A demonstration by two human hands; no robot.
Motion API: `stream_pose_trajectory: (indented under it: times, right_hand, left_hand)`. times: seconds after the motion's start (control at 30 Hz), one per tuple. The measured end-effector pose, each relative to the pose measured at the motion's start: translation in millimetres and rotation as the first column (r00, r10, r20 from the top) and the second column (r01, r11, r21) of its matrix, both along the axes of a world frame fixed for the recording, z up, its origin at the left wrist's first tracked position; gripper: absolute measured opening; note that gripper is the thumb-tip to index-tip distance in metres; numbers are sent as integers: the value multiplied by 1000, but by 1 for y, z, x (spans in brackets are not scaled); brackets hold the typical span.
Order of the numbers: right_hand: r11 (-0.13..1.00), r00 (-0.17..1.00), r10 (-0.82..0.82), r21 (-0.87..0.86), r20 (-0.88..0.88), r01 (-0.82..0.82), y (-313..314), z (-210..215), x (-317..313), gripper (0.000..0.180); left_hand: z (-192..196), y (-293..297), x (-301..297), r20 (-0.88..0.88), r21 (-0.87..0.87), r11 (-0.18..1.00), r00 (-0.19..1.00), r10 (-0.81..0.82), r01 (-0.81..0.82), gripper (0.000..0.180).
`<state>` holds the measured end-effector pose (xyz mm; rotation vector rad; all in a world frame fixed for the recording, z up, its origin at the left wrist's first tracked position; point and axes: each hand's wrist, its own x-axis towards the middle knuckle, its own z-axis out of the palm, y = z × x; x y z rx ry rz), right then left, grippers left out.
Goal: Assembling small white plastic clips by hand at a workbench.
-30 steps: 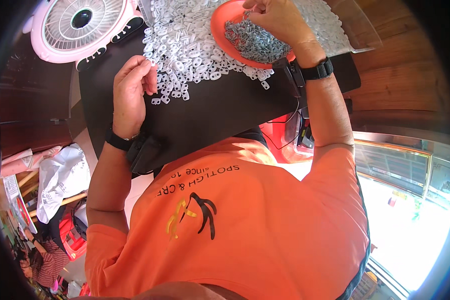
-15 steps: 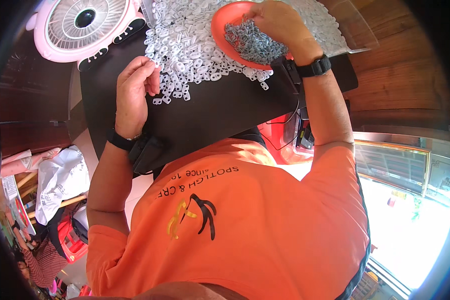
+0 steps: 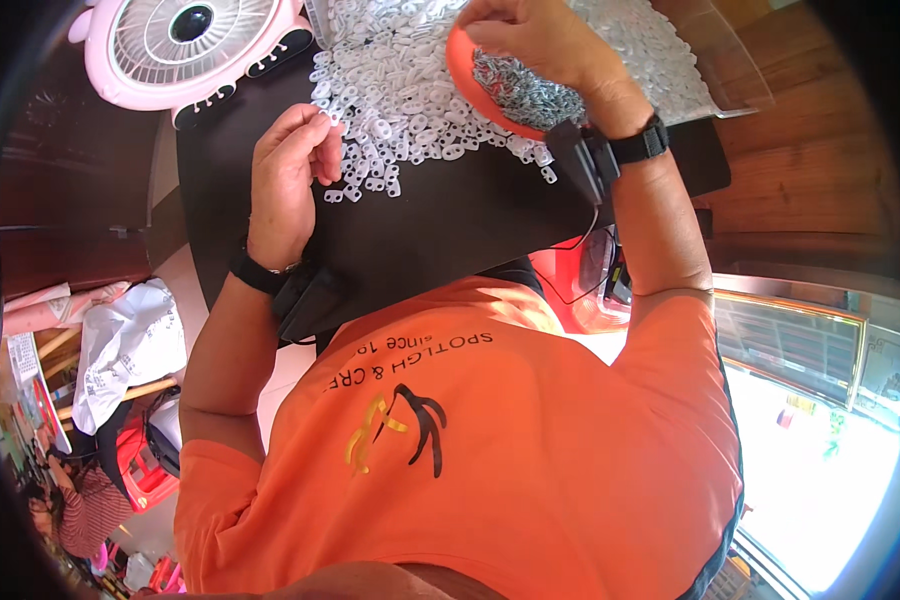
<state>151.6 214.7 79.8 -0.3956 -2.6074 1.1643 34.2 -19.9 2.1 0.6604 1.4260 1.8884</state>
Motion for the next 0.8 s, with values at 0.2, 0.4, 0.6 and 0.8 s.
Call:
stream_pose_trajectory:
  times: [0.2, 0.4, 0.6, 0.8]
  right_hand:
    - [914, 983, 138, -367, -118, -172, -52, -21, -24, 22]
    - [851, 975, 154, -479, -162, -214, -63, -51, -34, 22]
    - [815, 954, 248, -496, -166, -298, -70, -55, -34, 20]
    - [812, 947, 276, -486, -168, -323, -68, -60, -34, 18]
  left_hand:
    - [1, -1, -1, -40, -4, 1000, 999, 13, -13, 15]
    - [2, -2, 3, -184, -25, 1000, 983, -3, -1, 17]
    - [2, -2, 4, -190, -37, 999, 982, 10, -18, 16]
    - [1, -2, 6, -215, -61, 998, 977, -10, -3, 14]
